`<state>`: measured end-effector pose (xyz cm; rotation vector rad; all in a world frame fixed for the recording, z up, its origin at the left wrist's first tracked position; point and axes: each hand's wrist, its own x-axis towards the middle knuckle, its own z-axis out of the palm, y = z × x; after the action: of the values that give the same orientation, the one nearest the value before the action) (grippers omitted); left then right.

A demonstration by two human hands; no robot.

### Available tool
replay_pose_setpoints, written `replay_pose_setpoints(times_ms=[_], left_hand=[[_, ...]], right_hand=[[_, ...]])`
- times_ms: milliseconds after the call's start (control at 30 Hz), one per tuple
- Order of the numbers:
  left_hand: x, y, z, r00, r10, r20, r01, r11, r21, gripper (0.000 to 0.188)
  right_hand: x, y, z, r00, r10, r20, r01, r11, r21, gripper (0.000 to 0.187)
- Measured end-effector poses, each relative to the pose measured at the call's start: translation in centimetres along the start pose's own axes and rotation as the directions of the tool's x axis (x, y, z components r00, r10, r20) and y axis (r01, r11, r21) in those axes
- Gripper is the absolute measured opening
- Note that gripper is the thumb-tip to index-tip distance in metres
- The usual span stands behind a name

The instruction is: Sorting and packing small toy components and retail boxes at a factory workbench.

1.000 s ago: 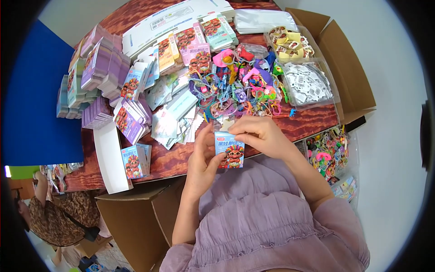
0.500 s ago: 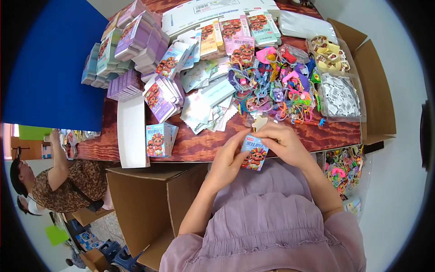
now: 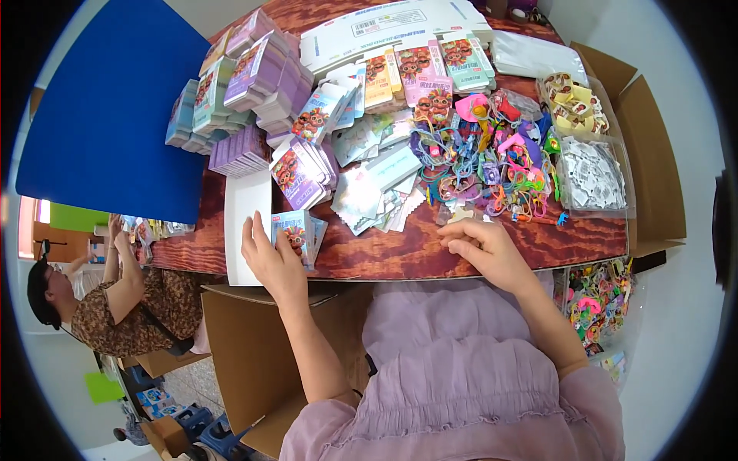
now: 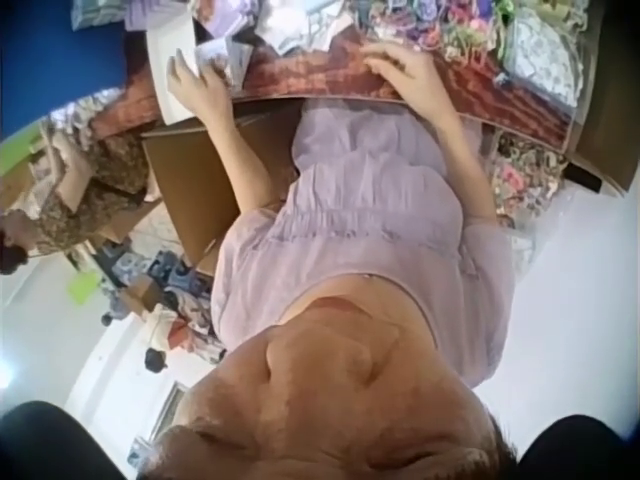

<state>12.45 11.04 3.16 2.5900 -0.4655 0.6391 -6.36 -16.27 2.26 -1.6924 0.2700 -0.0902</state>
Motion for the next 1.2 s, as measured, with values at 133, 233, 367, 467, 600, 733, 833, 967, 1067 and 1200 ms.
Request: replay_pose_setpoints(times_ms=[133,233,367,467,600,733,833,967,1067,1200], left_hand=[[0.8,6.4,1.4,0.969,0.218,0.117,-0.17,0.93,-0.325,0.04],[1.2,9.6,4.0,0.838,0.44,0.323,-0.234,0.824,-0.516,0.038],[7.4,10.4,9.0,0.916,0.395,0.061,-0.349,0.865,-0.36,0.049],[11.9,8.2,11.4,0.962,0.273,0.033,-0.272,0.962,-0.035,0.063],[13.8,8.5,12.2,0.987,0.073,0.145,-0.103,0.972,0.213,0.076],[14.0,8.2,12.3,0.96,0.012,0.281,-0.079,0.971,0.226,0.081],[13.6,6.6,13.0,0.96,0.048,0.276,-0.092,0.984,0.151,0.08],[14.6,7.6,11.7,0.92,0.008,0.392,-0.058,0.992,0.116,0.08],[15.6,6.9,11.7,0.89,-0.022,0.455,-0.023,0.995,0.093,0.081],[15.7,7.4,11.5,0.879,-0.027,0.476,-0.001,0.998,0.058,0.084]], right_hand=[[0.0,0.5,-0.3,1.0,-0.009,-0.023,0.008,1.0,-0.015,0.023],[0.7,0.5,-0.3,0.999,-0.028,-0.02,0.027,0.999,-0.043,0.021],[0.5,0.6,-0.2,0.998,-0.059,-0.019,0.058,0.997,-0.049,0.023],[0.0,0.6,0.3,0.999,-0.037,0.014,0.038,0.997,-0.068,0.022],[-0.7,1.1,0.1,0.999,-0.043,-0.012,0.043,0.999,-0.034,0.023],[-0.3,1.8,-0.5,0.998,-0.063,-0.025,0.062,0.997,-0.04,0.022],[0.7,1.8,-0.6,0.998,-0.067,0.007,0.067,0.994,-0.086,0.021],[3.5,1.1,-0.7,0.999,-0.044,-0.008,0.042,0.988,-0.149,0.02],[8.1,2.0,0.6,0.962,-0.272,-0.035,0.216,0.828,-0.518,0.023],[13.6,3.5,1.5,0.799,-0.587,0.132,0.341,0.261,-0.903,0.029]])
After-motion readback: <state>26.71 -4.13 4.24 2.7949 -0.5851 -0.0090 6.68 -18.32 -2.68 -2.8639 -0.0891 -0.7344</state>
